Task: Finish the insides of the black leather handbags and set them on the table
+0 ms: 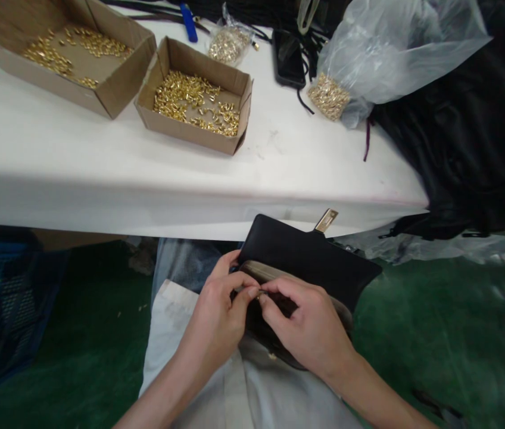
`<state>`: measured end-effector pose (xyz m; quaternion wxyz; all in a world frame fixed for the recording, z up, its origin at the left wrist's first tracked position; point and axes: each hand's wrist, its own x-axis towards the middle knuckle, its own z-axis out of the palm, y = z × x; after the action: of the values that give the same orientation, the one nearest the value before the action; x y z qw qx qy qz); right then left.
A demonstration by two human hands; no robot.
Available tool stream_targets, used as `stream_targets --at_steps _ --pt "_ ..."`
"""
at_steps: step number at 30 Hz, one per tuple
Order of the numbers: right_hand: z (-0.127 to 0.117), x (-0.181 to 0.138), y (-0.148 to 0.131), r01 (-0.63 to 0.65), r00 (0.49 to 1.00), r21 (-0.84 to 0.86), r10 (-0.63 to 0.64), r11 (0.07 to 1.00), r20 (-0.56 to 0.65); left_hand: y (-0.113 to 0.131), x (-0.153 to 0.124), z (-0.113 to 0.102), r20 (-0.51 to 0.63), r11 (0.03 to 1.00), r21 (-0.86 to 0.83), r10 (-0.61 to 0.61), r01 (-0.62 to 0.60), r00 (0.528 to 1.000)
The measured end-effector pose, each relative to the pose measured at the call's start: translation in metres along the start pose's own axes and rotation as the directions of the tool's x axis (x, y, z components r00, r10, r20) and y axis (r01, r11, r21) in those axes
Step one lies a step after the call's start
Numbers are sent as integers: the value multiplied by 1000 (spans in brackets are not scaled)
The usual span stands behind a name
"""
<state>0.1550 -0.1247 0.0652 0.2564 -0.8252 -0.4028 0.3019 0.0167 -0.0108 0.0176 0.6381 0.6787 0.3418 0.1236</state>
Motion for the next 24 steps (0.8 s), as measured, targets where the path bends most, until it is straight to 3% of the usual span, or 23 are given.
stream_targets --at_steps 5,11,17,21,24 --pt "8 0 2 19 994 10 -18 1000 -106 -4 -7 -5 -34 999 10 35 -35 999" --pt "9 3 2 2 994 -117 -14 993 -107 -17 -17 -5 -140 995 -92 -57 44 989" --pt "8 8 -6 -4 999 -212 -7 977 -53 -13 -28 -15 -96 997 60 -39 45 995" --pt "13 7 -9 67 994 -211 -83 975 -69 -11 -34 -18 -93 995 89 -35 43 995" --pt "19 7 -9 129 986 -188 -146 974 -80 -15 -38 -18 -133 977 215 34 -4 991"
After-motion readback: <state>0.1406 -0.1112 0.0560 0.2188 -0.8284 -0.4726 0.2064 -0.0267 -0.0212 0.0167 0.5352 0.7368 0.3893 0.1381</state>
